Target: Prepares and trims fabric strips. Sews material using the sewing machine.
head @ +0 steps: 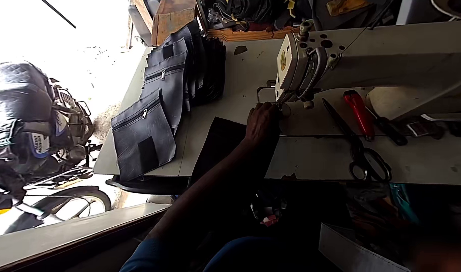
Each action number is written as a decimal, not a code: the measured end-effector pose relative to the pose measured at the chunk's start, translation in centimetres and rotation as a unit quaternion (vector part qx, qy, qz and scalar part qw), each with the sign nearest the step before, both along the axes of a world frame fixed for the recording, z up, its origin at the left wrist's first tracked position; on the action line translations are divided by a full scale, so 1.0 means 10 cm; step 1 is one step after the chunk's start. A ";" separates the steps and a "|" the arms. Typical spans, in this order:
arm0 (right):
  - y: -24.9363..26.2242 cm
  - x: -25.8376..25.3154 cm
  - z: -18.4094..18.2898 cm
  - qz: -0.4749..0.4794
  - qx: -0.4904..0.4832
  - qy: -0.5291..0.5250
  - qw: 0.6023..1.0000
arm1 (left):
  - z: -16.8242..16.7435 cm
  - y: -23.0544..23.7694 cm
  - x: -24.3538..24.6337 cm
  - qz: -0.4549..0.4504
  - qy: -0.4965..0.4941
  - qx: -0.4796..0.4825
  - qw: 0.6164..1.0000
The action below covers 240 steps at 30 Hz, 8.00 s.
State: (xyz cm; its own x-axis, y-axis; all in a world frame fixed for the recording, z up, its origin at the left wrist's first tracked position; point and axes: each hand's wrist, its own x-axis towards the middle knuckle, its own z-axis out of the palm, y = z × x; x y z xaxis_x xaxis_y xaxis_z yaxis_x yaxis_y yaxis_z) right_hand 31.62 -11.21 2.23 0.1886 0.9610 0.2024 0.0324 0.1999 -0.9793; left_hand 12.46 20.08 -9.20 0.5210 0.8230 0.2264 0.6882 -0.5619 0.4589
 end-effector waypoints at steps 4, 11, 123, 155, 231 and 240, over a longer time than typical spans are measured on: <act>0.11 -0.04 0.02 0.002 -0.010 -0.021 1.000 | -0.01 0.03 -0.07 -0.073 0.002 0.070 0.995; 0.20 -0.09 0.06 0.007 -0.013 -0.007 1.000 | 0.08 0.31 -0.12 -0.103 0.095 0.076 0.987; 0.14 0.13 -0.83 -0.127 -0.400 -0.442 0.793 | 0.91 -1.22 -1.03 -0.083 -0.314 -0.270 0.907; -0.40 -0.45 -0.52 0.092 -0.251 -0.132 0.955 | 0.55 -1.48 -0.95 -0.156 -0.313 -0.274 0.896; 1.05 -1.05 -0.65 0.086 -0.012 0.079 0.993 | 0.42 -1.85 -0.84 0.022 -0.387 -0.232 0.892; 0.91 -1.01 -0.66 0.094 -0.016 0.008 0.995 | 0.44 -1.91 -0.74 0.037 -0.356 -0.238 0.903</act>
State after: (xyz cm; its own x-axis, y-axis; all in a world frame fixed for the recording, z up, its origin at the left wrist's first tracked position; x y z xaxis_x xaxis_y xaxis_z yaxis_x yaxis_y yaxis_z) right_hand 21.54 -2.12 -4.39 0.0073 0.9855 0.1692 -0.0184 0.1693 -0.9854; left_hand 5.10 0.98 -4.77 0.3213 0.9423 0.0943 0.1511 -0.1493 0.9772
